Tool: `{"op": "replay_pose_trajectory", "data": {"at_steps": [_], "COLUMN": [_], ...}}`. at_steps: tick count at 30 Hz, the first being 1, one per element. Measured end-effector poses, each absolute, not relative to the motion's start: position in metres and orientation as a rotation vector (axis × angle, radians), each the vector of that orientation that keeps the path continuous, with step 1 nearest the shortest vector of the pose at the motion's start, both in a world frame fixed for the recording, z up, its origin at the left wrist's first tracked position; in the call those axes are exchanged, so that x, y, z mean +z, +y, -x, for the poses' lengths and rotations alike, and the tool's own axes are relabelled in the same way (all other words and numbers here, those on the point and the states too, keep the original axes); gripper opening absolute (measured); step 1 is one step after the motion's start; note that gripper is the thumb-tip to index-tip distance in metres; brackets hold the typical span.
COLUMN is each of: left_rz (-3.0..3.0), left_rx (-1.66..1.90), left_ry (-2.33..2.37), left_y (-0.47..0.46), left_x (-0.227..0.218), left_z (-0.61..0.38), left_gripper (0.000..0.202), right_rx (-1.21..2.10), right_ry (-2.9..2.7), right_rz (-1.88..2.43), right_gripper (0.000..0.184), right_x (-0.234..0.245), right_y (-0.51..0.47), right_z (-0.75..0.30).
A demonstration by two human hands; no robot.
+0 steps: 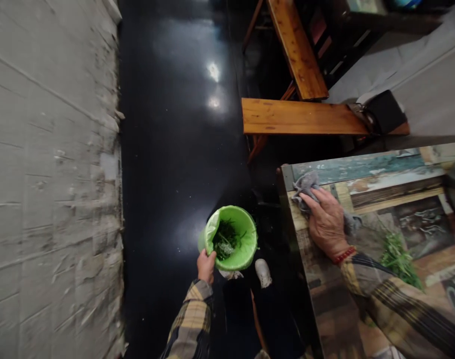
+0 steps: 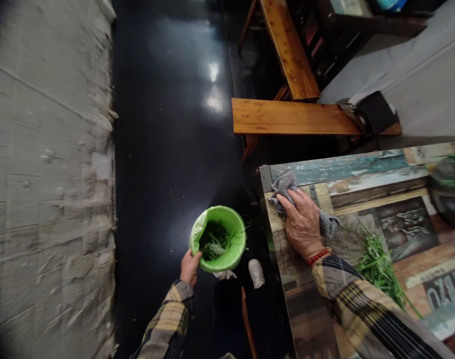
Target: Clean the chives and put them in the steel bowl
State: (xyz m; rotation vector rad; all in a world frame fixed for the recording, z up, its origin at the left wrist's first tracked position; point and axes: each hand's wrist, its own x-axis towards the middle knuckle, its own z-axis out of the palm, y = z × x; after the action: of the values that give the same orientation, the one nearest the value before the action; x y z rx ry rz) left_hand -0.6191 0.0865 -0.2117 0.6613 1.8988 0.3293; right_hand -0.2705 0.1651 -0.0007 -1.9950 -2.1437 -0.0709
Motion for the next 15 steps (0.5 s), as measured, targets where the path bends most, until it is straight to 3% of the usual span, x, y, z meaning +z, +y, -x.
{"op": "replay_pose_trajectory", "data": {"at_steps": [7,15], "left_rz": [-0.721,-0.669], "left_rx": [0.379,0.492], "left_ry": [1.902,1.781], "left_y": [0.047,0.005], "left_x": [-0.087,-0.001], "left_z": [0.621,0.587], "left_gripper": [0.027,0.036], "right_rx": [0.173,0.446], "right_ry": [-2.034,-1.865], "right_rz": [2.008,1.85], "right_gripper": [0.049,0.038], "right_x": [-0.001,0.032], "right_y": [0.168,0.177], "right_z": [0.273,0.283]}}
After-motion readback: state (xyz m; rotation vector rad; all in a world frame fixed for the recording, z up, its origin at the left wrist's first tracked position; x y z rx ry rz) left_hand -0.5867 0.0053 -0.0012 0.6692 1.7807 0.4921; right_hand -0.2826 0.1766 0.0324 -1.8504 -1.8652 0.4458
